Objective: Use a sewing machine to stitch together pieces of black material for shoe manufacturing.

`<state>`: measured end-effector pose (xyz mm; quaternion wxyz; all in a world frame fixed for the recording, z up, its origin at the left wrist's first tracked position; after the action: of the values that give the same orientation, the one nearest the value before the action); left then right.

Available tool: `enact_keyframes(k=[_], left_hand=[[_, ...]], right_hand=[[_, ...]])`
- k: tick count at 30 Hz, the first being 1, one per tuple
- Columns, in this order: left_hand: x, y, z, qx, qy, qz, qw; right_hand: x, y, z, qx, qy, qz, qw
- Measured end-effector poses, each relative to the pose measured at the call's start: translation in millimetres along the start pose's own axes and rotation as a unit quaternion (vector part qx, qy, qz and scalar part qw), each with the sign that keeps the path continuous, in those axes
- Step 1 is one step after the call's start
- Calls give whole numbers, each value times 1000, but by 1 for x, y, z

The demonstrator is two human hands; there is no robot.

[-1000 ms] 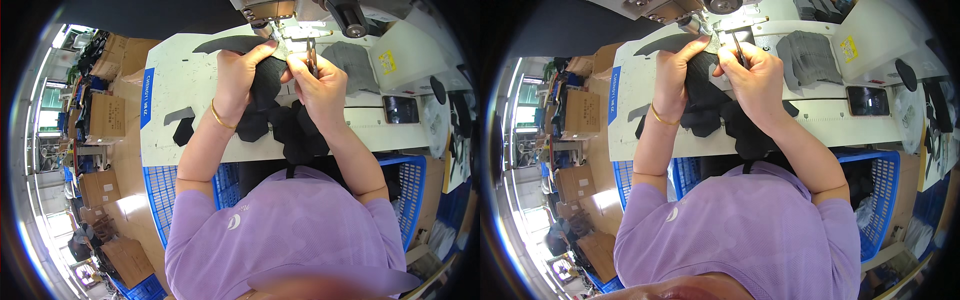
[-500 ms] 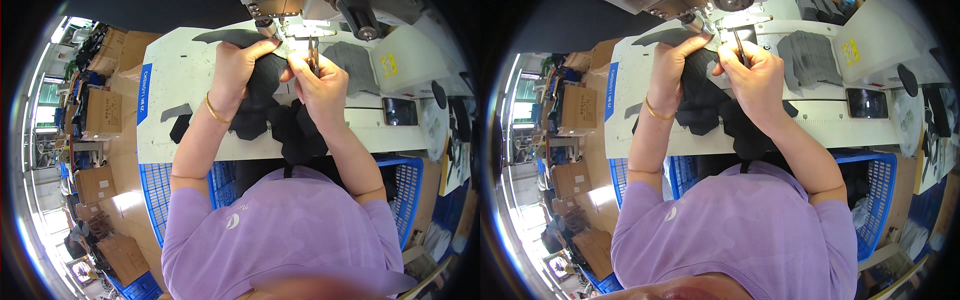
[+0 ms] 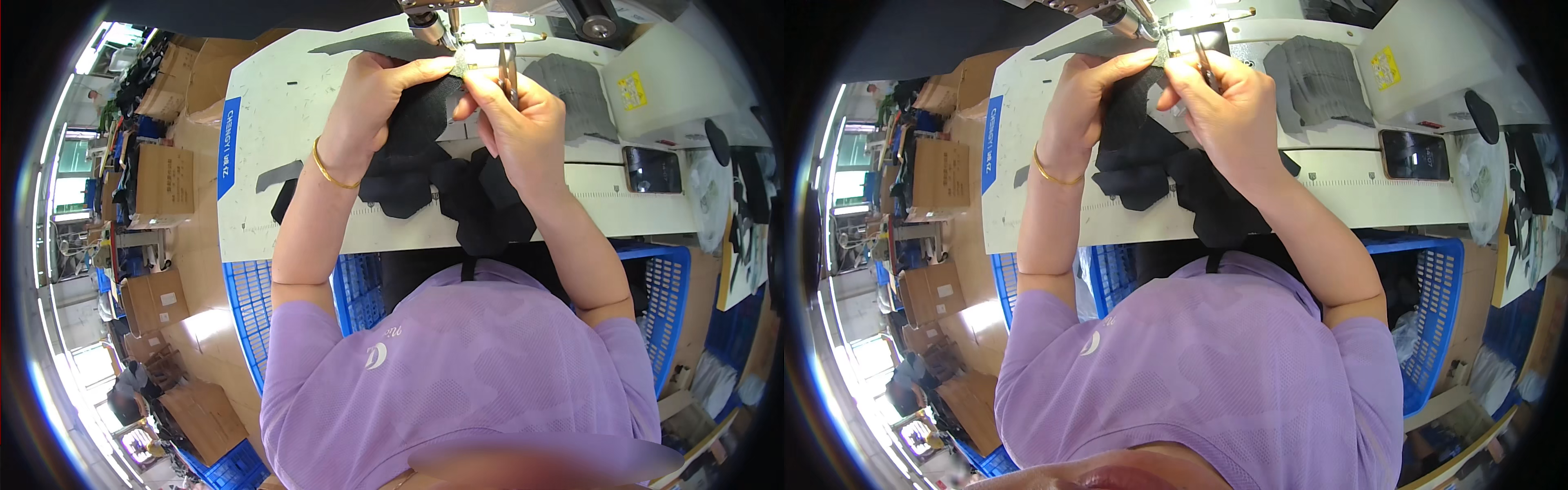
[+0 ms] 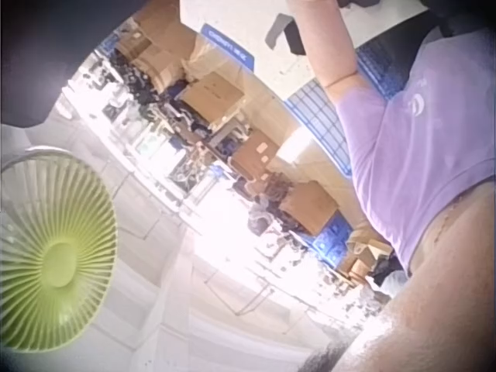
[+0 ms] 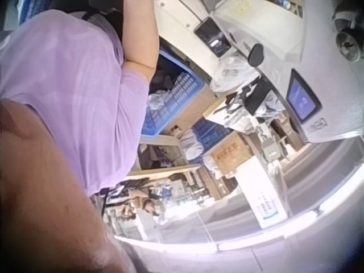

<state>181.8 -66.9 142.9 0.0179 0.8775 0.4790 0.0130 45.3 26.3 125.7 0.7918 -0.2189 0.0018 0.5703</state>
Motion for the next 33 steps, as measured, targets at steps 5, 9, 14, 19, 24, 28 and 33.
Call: enact_keyframes(k=[5, 9, 14, 19, 24, 28, 33], left_hand=[[-2, 1, 0, 4, -22, 21, 1000], [-1, 0, -1, 9, -30, 23, 999], [-1, 4, -2, -19, -26, 15, 999], [-2, 8, -6, -2, 23, 41, 999], [-6, 12, -3, 27, -14, 43, 999], [-16, 9, -1, 12, -51, 46, 998], [-29, 12, 4, 9, -52, 21, 998]], right_hand=[[1, 6, -7, -138, -39, 28, 989], [-1, 3, -4, -115, -45, 30, 992], [-1, 0, -4, -97, -30, 18, 995], [2, -7, -5, -57, -10, -8, 998], [1, -11, -4, -48, -19, 8, 999], [3, -5, -5, -113, -45, 7, 993], [6, -4, -3, -106, -41, 23, 993]])
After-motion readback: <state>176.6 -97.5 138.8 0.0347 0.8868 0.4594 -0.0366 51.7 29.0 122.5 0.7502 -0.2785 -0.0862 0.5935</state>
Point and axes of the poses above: each hand's wrist, its own x-axis away from the middle knuckle, its own y-axis out of the back of the hand, z = x × y, the point moved 3 cm from there along -x, towards the middle knuckle, and after that the axes turned 12 degrees about -x, right-handed, at the moved point
